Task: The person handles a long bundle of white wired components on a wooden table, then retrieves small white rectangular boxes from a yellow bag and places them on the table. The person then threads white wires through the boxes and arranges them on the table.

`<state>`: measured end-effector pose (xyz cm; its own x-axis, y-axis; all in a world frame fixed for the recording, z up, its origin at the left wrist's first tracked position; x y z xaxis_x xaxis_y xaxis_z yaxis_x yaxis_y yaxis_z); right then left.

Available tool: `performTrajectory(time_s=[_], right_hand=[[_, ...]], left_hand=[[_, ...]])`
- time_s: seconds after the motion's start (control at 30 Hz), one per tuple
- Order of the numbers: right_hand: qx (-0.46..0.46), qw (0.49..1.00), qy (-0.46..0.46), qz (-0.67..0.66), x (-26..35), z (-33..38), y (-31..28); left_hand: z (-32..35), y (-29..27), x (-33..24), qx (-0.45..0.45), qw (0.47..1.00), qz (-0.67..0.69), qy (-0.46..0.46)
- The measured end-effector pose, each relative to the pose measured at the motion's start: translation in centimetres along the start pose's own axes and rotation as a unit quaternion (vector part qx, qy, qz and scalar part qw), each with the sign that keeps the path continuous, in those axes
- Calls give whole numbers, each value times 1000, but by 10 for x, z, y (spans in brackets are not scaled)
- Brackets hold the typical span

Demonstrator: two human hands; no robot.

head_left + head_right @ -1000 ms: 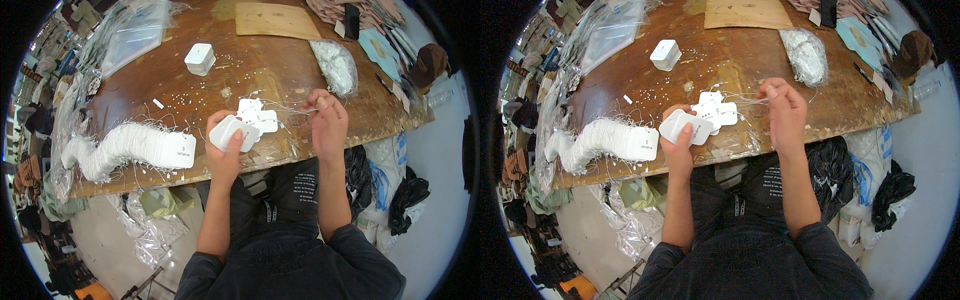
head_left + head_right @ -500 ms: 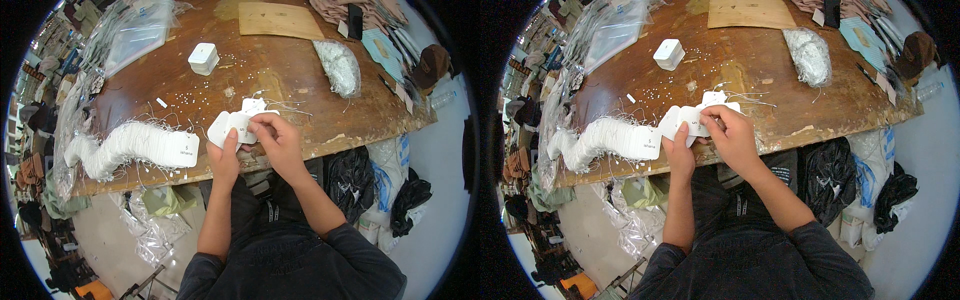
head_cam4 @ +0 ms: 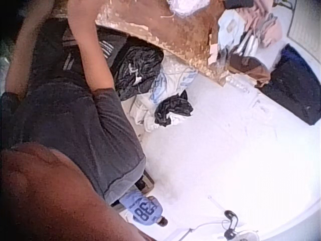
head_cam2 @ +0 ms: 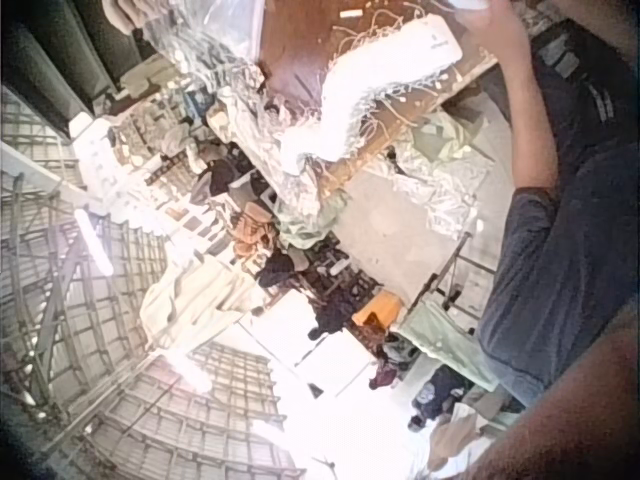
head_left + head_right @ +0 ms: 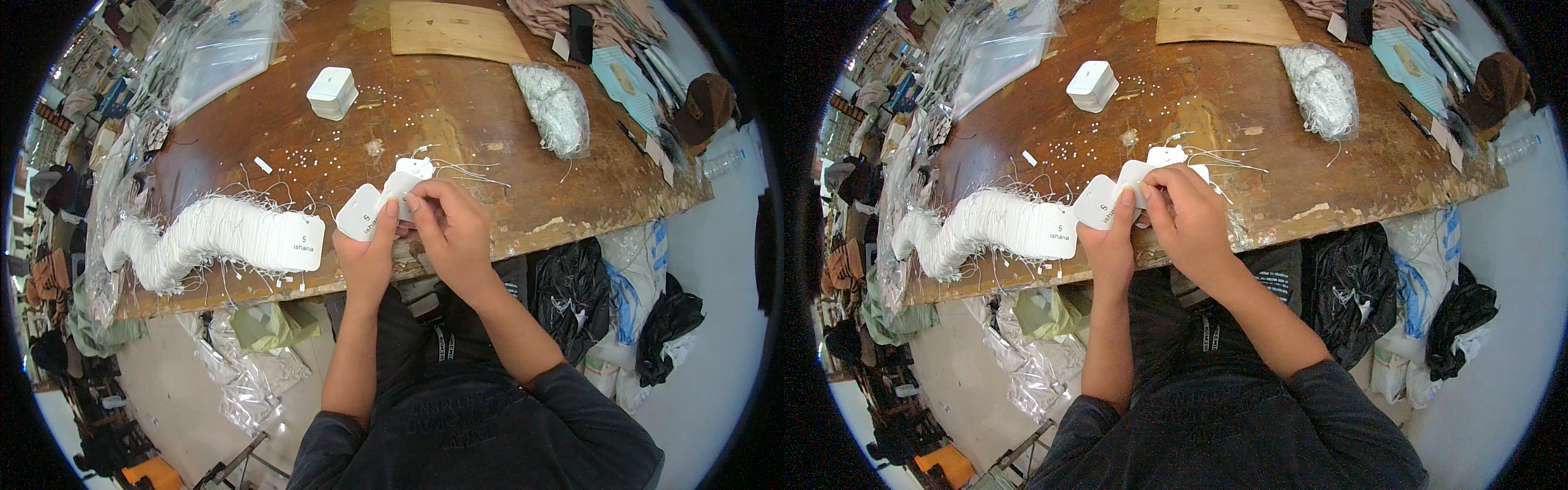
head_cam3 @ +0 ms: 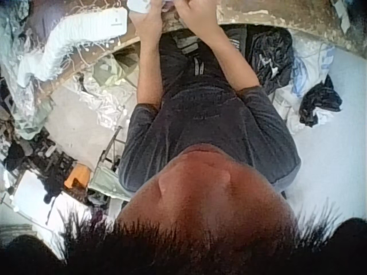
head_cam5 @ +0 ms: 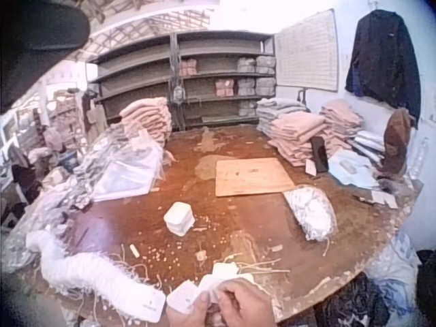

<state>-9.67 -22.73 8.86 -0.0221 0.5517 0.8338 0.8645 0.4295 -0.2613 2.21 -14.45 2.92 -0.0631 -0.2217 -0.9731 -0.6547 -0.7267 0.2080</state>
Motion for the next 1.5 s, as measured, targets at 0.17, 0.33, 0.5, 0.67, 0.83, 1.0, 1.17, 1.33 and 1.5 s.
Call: performTrajectory(time_s=[0.17,0.33,0.5,0.67,0.83,1.0,1.17,1.33,1.5], right_hand=[[10,999,-39,37,1,-3,5],[5,1000,-25,16,-4,-2,5],[-6,1000,-12,3,-5,-2,4],[3,1000,-22,22,-1,-5,7],[11,999,-18,49,-3,-3,6],[31,994,92,-59,-29,1,7],[83,924,268,-260,-61,17,9],[30,851,335,-404,-70,27,4],[2,840,361,-405,-77,28,2]], left_hand=[[-1,-4,1,-17,999,-30,30],[1,-1,0,-21,999,-24,35],[2,-5,0,-45,997,-50,29],[2,-6,-7,-41,992,-100,71],[10,1,-30,-39,962,-199,182],[21,16,-52,-28,914,-271,302],[33,37,-60,-12,839,-372,397],[35,52,-54,11,791,-446,419],[40,60,-54,26,760,-473,445]])
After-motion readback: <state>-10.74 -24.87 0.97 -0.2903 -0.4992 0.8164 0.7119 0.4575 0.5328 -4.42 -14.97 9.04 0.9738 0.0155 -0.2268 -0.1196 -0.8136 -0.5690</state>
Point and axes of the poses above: each hand's wrist, its own z-axis away from the middle knuckle, its own y-axis out of the palm, x = y × z, the point moved 10 cm from there along -z, towards the middle knuckle, and after that the axes turned 1 degree about -y, right-handed, at the moved point
